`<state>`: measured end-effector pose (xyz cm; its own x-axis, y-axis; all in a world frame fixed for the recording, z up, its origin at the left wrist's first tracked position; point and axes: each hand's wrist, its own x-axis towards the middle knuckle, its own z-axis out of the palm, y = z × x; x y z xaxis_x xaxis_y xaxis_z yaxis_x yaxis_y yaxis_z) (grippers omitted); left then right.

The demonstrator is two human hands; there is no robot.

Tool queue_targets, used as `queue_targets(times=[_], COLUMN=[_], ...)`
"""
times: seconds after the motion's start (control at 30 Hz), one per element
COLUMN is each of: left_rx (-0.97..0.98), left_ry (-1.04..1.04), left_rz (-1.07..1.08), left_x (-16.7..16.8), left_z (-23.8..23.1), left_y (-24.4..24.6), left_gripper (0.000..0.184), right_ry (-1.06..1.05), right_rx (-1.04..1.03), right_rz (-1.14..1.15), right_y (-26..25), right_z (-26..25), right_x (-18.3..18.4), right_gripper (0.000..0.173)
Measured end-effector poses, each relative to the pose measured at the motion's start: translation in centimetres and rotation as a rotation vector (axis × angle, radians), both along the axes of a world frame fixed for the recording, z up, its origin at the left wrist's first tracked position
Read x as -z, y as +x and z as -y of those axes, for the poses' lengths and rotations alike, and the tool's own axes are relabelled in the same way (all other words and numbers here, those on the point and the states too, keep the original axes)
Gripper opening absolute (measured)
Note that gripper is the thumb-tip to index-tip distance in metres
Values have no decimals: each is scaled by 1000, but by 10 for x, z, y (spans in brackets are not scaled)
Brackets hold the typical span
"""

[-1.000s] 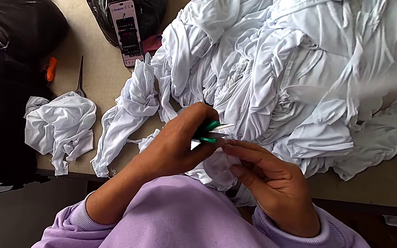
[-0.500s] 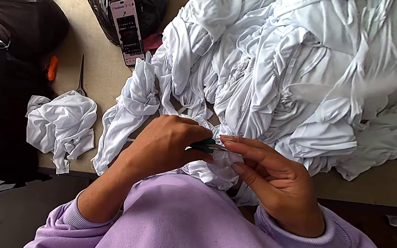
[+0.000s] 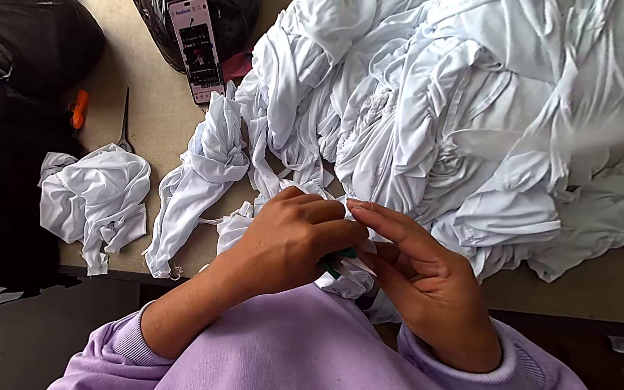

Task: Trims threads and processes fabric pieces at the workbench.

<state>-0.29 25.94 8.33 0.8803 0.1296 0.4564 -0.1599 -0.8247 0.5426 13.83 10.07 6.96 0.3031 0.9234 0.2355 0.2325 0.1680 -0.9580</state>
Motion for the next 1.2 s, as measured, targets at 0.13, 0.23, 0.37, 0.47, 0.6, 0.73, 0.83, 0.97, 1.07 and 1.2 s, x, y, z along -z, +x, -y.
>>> queue_targets(times=[0.13,0.23,0.37,0.47,0.6,0.73,0.83,0.97,1.07,1.2], left_rx=[-12,-81,-158,-199,-237,-605,-879,-962,-874,-571], left_ry=[-165,-376,-572,-689,-585,-171,-55,-313,-159,-96], left_rz=[31,71,140,209,197,-191,-835,-1156,-713,-383], left_x=[5,8,10,7,-15,-15,4,30,42,53], left_z=[2,-6,-11,-28,-59,-55,-31,-11,-1,11], left_y=[6,5,8,-1,-71,-189,-270,-294,-227,-100], left_gripper=[10,10,12,9,10,20,20,43,39,36], right_ry=[-20,-14,-18,-25,-44,-326,-968,-1859,-1258,-634], right_rx=[12,11,5,24,118,63,-171,-281,59,273], right_rz=[17,-39,-111,-126,-67,-51,9,389,324,567], right_y=[0,1,0,1,14,69,106,81,55,29], right_z=[1,4,6,9,20,101,191,217,197,127], right_x=[2,3,6,9,14,12,2,29,40,74], right_gripper=[44,43,38,36,40,31,31,52,42,38])
